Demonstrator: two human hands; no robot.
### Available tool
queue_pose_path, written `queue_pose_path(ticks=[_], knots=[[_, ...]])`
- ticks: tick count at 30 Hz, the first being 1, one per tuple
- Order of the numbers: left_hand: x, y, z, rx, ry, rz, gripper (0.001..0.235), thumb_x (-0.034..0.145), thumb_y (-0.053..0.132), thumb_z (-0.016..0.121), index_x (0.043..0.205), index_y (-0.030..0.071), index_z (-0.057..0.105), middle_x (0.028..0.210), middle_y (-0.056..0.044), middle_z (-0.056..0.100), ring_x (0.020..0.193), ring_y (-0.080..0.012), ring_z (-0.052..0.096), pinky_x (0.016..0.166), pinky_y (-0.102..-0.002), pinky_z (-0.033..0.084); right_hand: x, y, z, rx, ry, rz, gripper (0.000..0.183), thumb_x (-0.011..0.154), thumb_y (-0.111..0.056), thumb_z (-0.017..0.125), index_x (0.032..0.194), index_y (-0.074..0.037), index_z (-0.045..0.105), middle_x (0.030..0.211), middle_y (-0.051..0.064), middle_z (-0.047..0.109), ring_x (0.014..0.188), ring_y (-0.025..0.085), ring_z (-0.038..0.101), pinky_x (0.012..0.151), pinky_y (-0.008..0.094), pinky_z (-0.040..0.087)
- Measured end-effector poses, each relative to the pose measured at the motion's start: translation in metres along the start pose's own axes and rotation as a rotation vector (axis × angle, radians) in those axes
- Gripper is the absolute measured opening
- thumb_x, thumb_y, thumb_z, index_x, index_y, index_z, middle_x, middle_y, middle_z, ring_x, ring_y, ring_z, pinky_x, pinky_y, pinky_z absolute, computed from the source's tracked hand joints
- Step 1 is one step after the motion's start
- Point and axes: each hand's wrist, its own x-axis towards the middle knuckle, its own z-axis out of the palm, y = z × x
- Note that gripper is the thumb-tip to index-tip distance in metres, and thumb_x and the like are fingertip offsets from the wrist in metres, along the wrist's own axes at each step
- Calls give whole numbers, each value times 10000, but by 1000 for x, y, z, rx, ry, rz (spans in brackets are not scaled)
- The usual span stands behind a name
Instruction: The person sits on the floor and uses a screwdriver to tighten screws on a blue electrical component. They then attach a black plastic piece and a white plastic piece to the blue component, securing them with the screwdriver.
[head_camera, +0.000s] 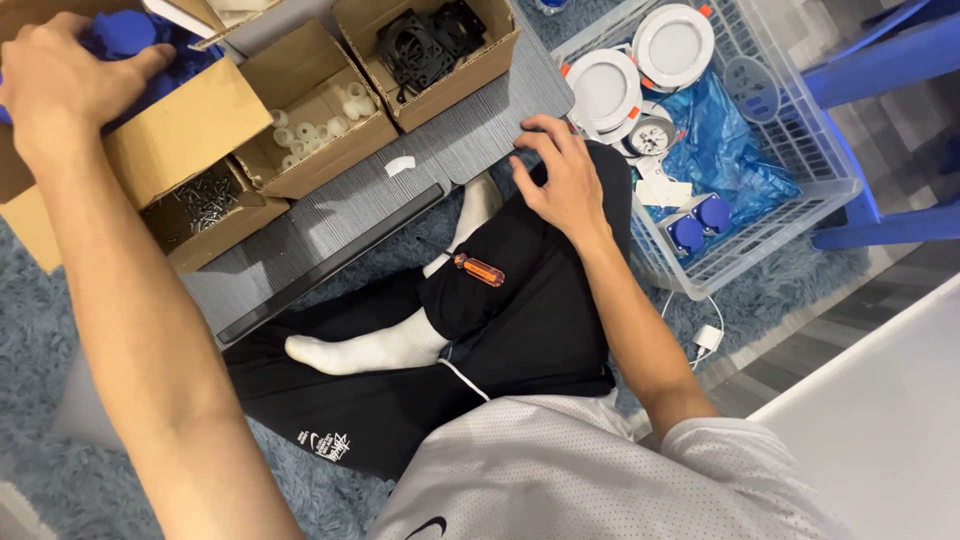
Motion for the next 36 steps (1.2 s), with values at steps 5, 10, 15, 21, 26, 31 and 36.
queue_pose_path(ticks=[5,10,15,21,26,31,36], knots=[[-15,16,-28,-6,222,99,496,1153,621,1041,1080,162,866,1000,-30,869,874,-250,829,639,-428,635,0,1,0,2,-3,17,161,1047,-126,755,1184,-75,685,1360,92,646,1160,282,677,934,426,501],[-55,49,-84,-499,253,-139,452,1203,317,948,1215,128,538,1029,12,666,939,-159,710,842,-418,562,1,-2,-2,6,0,-2,150,1049,-115,757,1170,-74,679,1343,101,646,1115,277,678,918,420,498],[-108,112,-155,-1055,304,327,503,1197,-298,715,1514,-28,433,1412,-274,561,1250,-351,613,974,-428,501,3,-4,-3,10,3,-18,146,1051,-106,754,1174,-64,689,1343,118,649,1160,307,684,979,443,506],[-181,158,-186,-1093,288,430,578,1054,-32,747,1549,-25,450,1476,-249,481,1427,-389,503,1269,-500,437,6,-12,-2,120,45,-1,122,1045,-47,741,1162,-27,715,1270,142,685,1082,296,682,982,424,535],[-228,177,-155,-1239,134,277,665,907,90,824,1470,9,481,1419,-253,641,1328,-366,665,1136,-439,561,35,-26,-6,239,122,-61,115,1010,95,714,1081,5,712,1086,155,714,863,251,630,823,354,524],[-244,191,-103,-1452,-115,296,702,894,176,901,1458,97,490,1480,-170,576,1367,-329,662,1164,-448,578,113,-70,-45,235,195,-235,96,1075,138,701,1094,43,703,1070,197,696,950,307,634,846,386,539],[-239,216,-77,-1659,-147,233,679,874,-16,863,1387,119,438,1462,-142,484,1365,-297,609,1143,-389,538,181,-66,-25,57,-321,-279,151,1158,-136,795,1102,2,774,1030,133,759,883,276,709,836,417,539]])
